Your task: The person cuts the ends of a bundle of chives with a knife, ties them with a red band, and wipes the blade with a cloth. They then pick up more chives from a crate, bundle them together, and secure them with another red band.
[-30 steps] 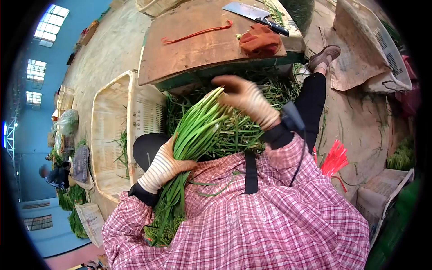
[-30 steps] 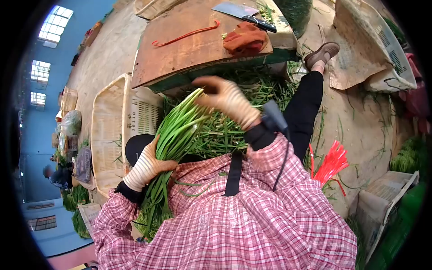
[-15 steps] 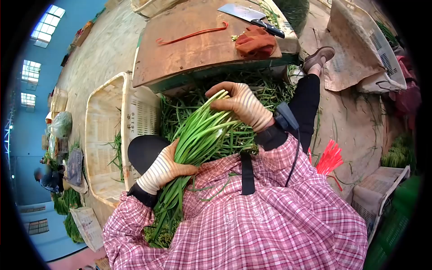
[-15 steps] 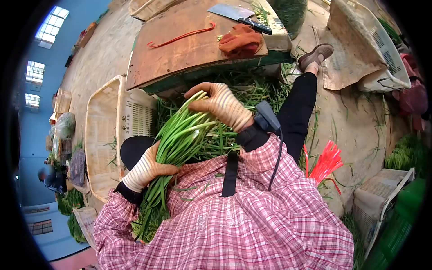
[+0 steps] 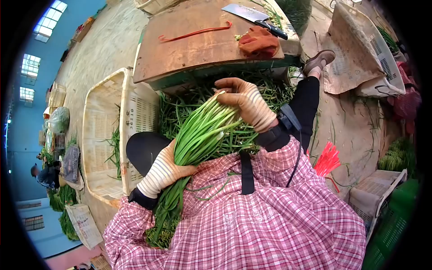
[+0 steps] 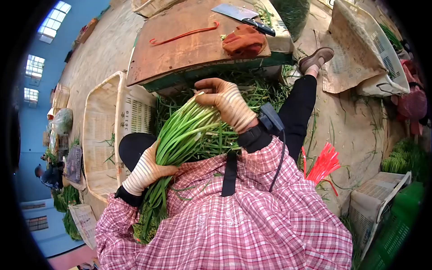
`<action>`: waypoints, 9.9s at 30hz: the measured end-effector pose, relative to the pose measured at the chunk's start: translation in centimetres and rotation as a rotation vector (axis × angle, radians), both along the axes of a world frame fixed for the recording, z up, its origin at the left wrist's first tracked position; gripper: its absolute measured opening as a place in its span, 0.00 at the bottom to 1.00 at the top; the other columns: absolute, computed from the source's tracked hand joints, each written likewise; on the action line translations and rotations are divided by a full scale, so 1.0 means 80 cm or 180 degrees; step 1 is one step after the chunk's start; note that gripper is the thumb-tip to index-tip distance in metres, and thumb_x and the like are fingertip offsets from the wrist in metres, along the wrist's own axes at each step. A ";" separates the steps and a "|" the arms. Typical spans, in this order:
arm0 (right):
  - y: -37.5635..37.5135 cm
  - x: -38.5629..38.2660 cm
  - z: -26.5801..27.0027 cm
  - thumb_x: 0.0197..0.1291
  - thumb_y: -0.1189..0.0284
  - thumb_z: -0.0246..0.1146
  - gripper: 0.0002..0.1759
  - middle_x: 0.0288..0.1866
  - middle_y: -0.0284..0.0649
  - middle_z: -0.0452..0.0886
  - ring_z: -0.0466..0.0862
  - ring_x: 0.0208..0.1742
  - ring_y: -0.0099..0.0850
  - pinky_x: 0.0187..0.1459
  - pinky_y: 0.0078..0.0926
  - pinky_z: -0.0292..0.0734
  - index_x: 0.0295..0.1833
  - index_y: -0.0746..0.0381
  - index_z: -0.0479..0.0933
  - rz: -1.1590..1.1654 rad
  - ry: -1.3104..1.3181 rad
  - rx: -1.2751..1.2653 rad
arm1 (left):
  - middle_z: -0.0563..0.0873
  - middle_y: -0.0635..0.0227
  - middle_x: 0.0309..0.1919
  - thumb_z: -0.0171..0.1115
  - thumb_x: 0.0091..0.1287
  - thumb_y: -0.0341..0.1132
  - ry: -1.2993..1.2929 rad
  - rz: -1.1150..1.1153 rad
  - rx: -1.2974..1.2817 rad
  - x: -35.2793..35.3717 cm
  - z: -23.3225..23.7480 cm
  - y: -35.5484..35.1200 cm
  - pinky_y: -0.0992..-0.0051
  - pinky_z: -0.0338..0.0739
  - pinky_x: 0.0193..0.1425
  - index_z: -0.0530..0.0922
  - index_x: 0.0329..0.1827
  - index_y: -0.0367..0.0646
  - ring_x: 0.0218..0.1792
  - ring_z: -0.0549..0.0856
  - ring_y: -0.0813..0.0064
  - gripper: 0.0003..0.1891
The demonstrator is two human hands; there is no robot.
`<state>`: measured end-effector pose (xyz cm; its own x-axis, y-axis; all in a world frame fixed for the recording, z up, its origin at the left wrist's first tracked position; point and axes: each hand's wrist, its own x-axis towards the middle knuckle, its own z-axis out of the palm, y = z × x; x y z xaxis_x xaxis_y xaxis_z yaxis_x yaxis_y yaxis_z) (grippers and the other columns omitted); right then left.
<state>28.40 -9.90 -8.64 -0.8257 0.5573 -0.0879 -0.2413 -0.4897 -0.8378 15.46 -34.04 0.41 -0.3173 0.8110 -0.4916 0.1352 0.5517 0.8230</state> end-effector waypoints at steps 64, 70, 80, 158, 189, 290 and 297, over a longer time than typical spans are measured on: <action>0.004 0.031 -0.056 0.56 0.68 0.69 0.18 0.38 0.43 0.86 0.84 0.40 0.27 0.43 0.28 0.81 0.48 0.70 0.83 0.0273 -0.0880 0.1631 | 0.88 0.50 0.42 0.70 0.55 0.28 0.3093 -0.0968 -0.0770 0.018 -0.011 -0.014 0.55 0.82 0.42 0.63 0.80 0.55 0.40 0.88 0.46 0.46; -0.008 0.020 -0.055 0.51 0.69 0.70 0.17 0.36 0.43 0.85 0.84 0.37 0.29 0.42 0.29 0.81 0.44 0.69 0.82 0.0199 -0.1386 0.2348 | 0.87 0.50 0.39 0.71 0.55 0.28 0.3272 -0.1041 -0.0578 0.015 -0.028 -0.015 0.54 0.81 0.39 0.62 0.81 0.56 0.37 0.88 0.47 0.47; -0.018 0.028 -0.061 0.57 0.70 0.67 0.16 0.33 0.37 0.83 0.80 0.34 0.25 0.39 0.27 0.79 0.48 0.69 0.82 0.0003 -0.0826 0.1762 | 0.88 0.51 0.43 0.76 0.51 0.28 0.3339 -0.0920 -0.0623 0.017 -0.022 -0.010 0.57 0.83 0.41 0.66 0.79 0.55 0.41 0.88 0.48 0.48; 0.040 -0.026 0.060 0.58 0.72 0.63 0.15 0.32 0.42 0.89 0.88 0.33 0.34 0.43 0.29 0.83 0.48 0.69 0.85 0.0584 -0.0214 0.1555 | 0.86 0.65 0.47 0.68 0.53 0.31 -0.1215 0.0895 0.0743 -0.011 0.031 0.021 0.75 0.79 0.46 0.75 0.66 0.35 0.41 0.84 0.72 0.33; 0.095 0.013 0.058 0.73 0.71 0.62 0.18 0.41 0.50 0.88 0.89 0.35 0.35 0.35 0.25 0.86 0.64 0.68 0.77 -0.0121 0.1136 -0.0282 | 0.89 0.53 0.51 0.77 0.51 0.29 0.1418 -0.0099 -0.0104 -0.018 0.106 -0.006 0.68 0.79 0.63 0.73 0.69 0.35 0.54 0.87 0.67 0.39; 0.050 -0.027 0.097 0.63 0.69 0.72 0.26 0.52 0.41 0.88 0.86 0.47 0.25 0.47 0.24 0.84 0.64 0.69 0.79 0.0774 0.0276 0.1694 | 0.87 0.65 0.56 0.74 0.51 0.19 -0.0261 0.0373 0.0404 -0.004 0.032 0.012 0.72 0.78 0.64 0.73 0.69 0.35 0.54 0.84 0.75 0.38; 0.203 -0.026 0.089 0.70 0.64 0.66 0.15 0.28 0.44 0.86 0.75 0.12 0.26 0.13 0.26 0.70 0.55 0.62 0.83 -0.0894 -0.0316 0.1457 | 0.89 0.62 0.47 0.74 0.50 0.21 -0.0887 0.0781 0.0353 -0.008 0.076 0.022 0.71 0.84 0.49 0.77 0.66 0.37 0.42 0.89 0.68 0.35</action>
